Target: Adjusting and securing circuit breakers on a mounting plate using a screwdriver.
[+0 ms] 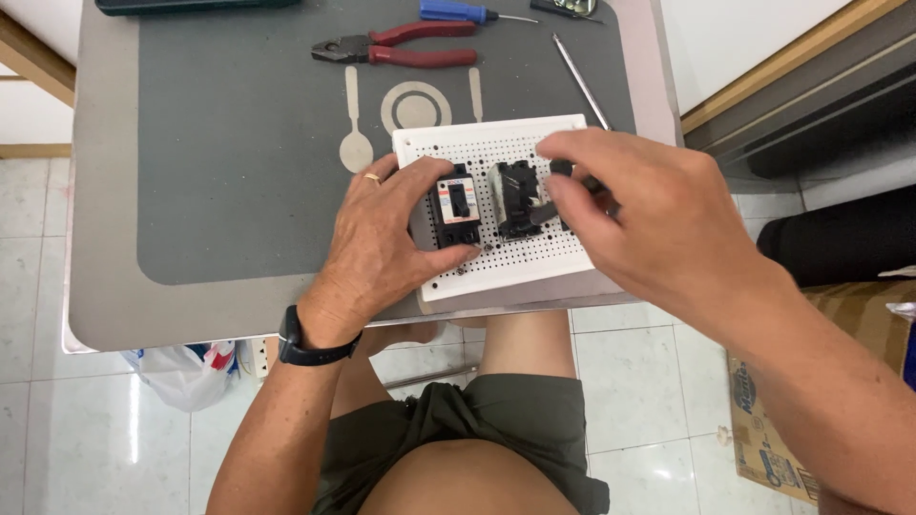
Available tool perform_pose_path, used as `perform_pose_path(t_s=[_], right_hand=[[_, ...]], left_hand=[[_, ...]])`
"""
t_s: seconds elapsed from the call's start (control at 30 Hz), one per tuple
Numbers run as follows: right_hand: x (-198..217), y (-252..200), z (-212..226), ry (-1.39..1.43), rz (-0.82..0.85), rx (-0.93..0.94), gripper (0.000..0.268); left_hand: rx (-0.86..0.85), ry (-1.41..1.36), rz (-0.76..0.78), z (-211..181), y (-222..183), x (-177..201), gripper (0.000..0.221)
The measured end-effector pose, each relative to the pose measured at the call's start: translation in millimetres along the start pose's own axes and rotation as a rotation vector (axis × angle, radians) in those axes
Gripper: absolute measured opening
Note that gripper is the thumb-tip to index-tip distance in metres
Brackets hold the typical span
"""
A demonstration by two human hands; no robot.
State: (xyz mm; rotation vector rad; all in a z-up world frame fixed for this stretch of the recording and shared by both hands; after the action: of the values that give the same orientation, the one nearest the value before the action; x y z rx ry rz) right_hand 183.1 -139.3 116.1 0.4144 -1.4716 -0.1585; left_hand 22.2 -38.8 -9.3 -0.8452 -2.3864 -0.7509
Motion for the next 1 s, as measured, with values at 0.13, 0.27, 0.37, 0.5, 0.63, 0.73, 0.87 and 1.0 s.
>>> perform_pose_path(t_s=[0.13, 0.27, 0.37, 0.5, 0.63, 0.73, 0.87, 1.0], right_hand=[[5.6, -6.0, 3.1, 0.131, 0.098, -0.041, 0.028], [5.5, -35.0, 2.8, -0.149, -0.117, -0.032, 0.014], [6.1, -49.8, 4.1, -0.043, -0.090, 0.036, 0.015], [9.0, -54.0, 18.8, 0.111, -0.107, 0.197, 0.040], [10.5, -59.1, 25.0, -0.062, -0.244, 0.108, 0.016], [14.5, -62.7, 34.6, -0.077, -0.264, 0.111, 0.014], [12.3, -70.3, 49.1, 0.044, -0.249, 0.114, 0.019], [13.9, -75.5, 46.4, -0.046, -0.347, 0.003, 0.015]], left_hand=[[-0.234, -0.034, -0.070, -11.0, -2.1, 2.8, 0.076], [-0.326, -0.021, -0.099, -21.3, -2.5, 5.0, 0.073], [-0.326, -0.001, -0.084, -20.3, -3.9, 3.4, 0.072], [-0.376, 0.013, -0.109, -28.1, -2.8, 6.3, 0.067], [-0.415, 0.025, -0.108, -35.7, -3.7, 7.5, 0.059], [-0.446, 0.033, -0.123, -36.0, -4.3, 5.4, 0.057], [-0.464, 0.034, -0.109, -34.0, -6.4, 3.9, 0.056], [-0.496, -0.008, -0.125, -40.6, -4.5, 5.2, 0.048]])
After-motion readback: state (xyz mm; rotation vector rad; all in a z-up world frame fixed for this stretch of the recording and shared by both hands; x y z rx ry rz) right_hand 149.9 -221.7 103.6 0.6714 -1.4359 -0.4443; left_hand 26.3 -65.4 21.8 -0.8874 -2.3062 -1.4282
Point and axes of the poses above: each hand's wrist, its own y-axis towards the middle knuckle, its own x-axis out of the back of the hand, z = x × y, the point moved 4 cm from there along y, towards the middle knuckle, and after that the axes turned 7 degrees about -y, right-handed, at the moved point
